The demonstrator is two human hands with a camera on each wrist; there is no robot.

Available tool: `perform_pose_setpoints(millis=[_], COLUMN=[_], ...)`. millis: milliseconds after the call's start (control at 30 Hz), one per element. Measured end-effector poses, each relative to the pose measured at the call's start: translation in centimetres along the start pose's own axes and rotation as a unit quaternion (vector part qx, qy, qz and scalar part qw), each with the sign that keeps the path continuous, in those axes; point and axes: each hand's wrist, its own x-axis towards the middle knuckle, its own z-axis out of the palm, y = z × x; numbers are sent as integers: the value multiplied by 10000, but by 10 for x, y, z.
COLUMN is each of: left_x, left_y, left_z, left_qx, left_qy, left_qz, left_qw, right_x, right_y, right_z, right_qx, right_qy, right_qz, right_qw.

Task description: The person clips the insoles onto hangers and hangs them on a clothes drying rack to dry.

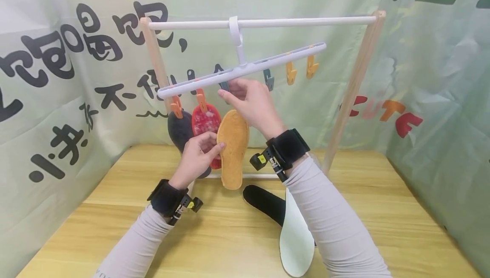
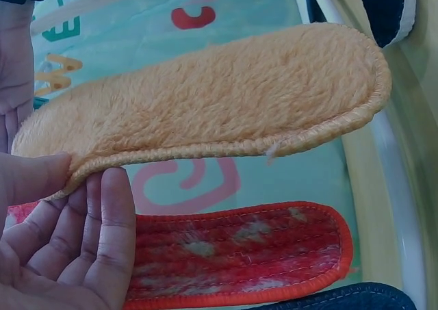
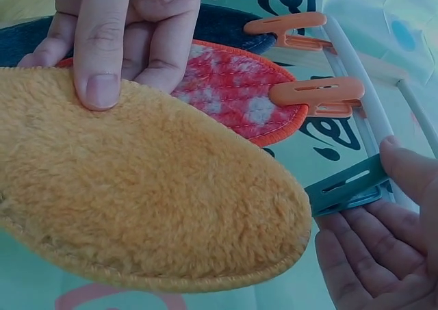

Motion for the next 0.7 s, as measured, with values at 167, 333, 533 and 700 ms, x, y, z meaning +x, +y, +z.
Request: perform_pose_setpoints(millis=[167, 333, 533, 700], left_x=[0, 1, 0, 0], left_y=[-1, -2, 0, 0], left_z=[0, -1, -1, -1], left_qx=[38, -12, -12, -36], left_qy=[59, 75, 109, 131], left_qz=[-34, -77, -102, -68], left_qw=[10000, 9999, 9999, 9999], right_x=[1, -1, -3, -3], right_y=[1, 3, 1, -2], right_z=[2, 4, 4, 5], right_qx=[-214, -429, -533, -563], right_qy=[167, 330, 572, 741], right_qz=[-197, -345, -374, -255], right_qw=[9994, 9979, 9962, 9953])
